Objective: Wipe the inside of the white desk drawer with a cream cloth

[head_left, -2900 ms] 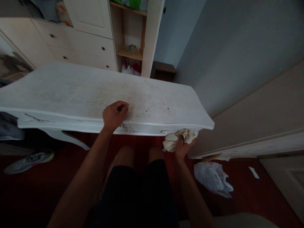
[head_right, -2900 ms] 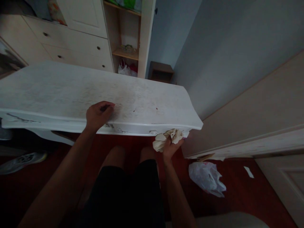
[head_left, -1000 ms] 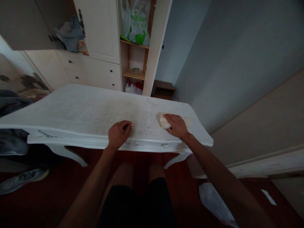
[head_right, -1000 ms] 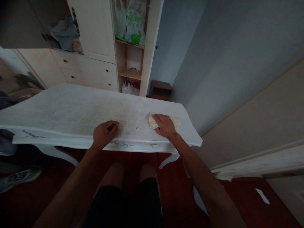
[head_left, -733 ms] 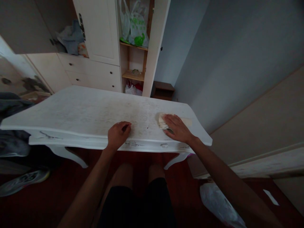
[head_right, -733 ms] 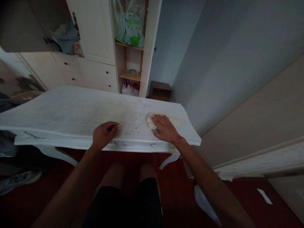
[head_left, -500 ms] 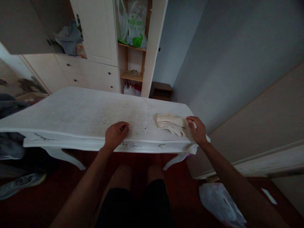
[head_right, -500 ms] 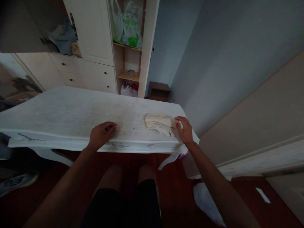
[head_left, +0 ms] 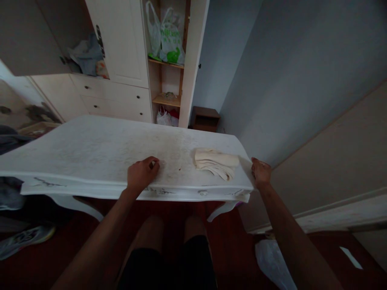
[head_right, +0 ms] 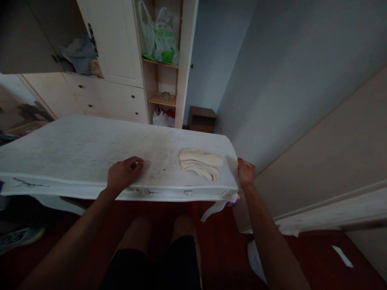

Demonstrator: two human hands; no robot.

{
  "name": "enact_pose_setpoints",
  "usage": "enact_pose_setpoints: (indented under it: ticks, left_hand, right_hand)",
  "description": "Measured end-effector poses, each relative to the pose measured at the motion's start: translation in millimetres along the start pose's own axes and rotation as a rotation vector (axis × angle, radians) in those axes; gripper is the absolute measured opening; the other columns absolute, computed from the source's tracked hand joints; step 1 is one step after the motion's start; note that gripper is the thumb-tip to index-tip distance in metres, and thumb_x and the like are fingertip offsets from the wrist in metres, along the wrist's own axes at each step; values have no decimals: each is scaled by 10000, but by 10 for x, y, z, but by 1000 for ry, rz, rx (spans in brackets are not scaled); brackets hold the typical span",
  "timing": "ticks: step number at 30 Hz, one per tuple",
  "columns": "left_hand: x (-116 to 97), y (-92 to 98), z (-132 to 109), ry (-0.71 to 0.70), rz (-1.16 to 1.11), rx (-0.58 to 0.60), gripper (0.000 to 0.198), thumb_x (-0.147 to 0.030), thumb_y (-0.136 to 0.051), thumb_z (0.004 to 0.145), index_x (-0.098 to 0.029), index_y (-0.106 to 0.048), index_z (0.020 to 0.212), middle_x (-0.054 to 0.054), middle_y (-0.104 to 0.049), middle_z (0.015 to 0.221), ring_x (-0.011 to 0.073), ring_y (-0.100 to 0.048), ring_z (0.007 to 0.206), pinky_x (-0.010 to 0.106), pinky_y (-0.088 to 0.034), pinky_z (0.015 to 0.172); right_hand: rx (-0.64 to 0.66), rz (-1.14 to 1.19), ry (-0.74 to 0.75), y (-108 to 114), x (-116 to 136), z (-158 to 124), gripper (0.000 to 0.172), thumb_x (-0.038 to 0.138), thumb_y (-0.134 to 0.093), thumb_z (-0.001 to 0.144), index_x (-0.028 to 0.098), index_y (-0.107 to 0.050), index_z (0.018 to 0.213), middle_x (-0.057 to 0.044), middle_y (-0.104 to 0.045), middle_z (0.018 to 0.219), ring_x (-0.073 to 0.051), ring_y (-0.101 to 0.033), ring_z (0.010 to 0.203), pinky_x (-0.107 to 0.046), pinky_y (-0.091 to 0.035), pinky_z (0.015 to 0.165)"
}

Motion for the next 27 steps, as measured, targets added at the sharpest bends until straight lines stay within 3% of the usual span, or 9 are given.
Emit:
enact_pose_setpoints:
  ticks: [6, 10, 14, 17, 18, 22, 24, 27]
  left_hand:
    - [26, -9, -11, 27, -46, -48, 370, -396, -462, 901, -238, -758, 1056, 62, -767, 793, 271, -718, 762, 328, -454, 656]
    - [49, 14, -71, 65, -197, -120, 355, -413, -491, 868, -227, -762, 1003, 50, -738, 743, 235, -681, 707, 318, -452, 660]
    - [2, 18, -408, 133, -612, -271, 301, -420, -527, 833, -198, -719, 899, 26, -693, 717, 173, -606, 643, 285, -458, 632]
    - [-216, -120, -808, 173, -830, -288, 191, -355, -521, 798, -220, -653, 776, 2, -625, 651, 159, -541, 604, 283, -451, 599]
    - [-344, -224, -924, 170, -901, -218, 179, -348, -512, 798, -229, -639, 760, -4, -608, 636, 158, -524, 586, 285, -447, 585]
    - [-969, -827, -1226, 189, -1139, 249, 105, -331, -632, 762, -243, -647, 817, 13, -660, 762, 176, -616, 719, 284, -488, 677]
    - [-1197, -1146, -1301, 366, -1244, 465, 178, -350, -695, 739, -224, -625, 843, 30, -660, 811, 166, -625, 679, 268, -472, 620]
    - [-1389, -1430, -1328, 574, -1309, 583, 289, -435, -699, 777, -201, -575, 892, 81, -669, 1001, 162, -667, 697, 250, -458, 578]
  right_hand:
    - [-22, -29, 56, 43, 33, -26, 423, 457, -586, 786, 245, -452, 447, 64, -371, 367, -121, -353, 379, -278, -294, 432]
    - [-3, -38, 63, 44, 3, -35, 423, 466, -591, 804, 238, -476, 467, 67, -382, 386, -120, -352, 386, -277, -283, 435]
    - [19, -62, 76, 36, 30, -43, 432, 483, -604, 809, 227, -495, 478, 60, -404, 403, -119, -369, 414, -278, -297, 462]
    - [23, -85, 89, 31, 77, -48, 435, 466, -597, 802, 227, -481, 458, 54, -403, 399, -116, -359, 412, -284, -291, 469]
    - [24, -94, 95, 30, 89, -48, 433, 457, -593, 800, 227, -477, 451, 53, -400, 396, -116, -357, 411, -286, -291, 470]
    - [24, -113, 113, 31, 87, -39, 434, 441, -583, 802, 225, -481, 440, 51, -402, 397, -118, -371, 425, -284, -304, 488]
    - [25, -116, 120, 34, 69, -34, 434, 445, -575, 808, 223, -485, 446, 51, -411, 405, -118, -384, 434, -281, -312, 496]
    - [39, -117, 136, 32, 64, -38, 439, 452, -558, 821, 225, -477, 454, 55, -405, 409, -117, -384, 437, -280, -315, 498]
Point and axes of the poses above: each hand's wrist, its own z-axis towards the middle knuckle, its own y-axis out of the back of the hand, x = y × z, the point moved 5 cm from there along z, towards the middle knuckle
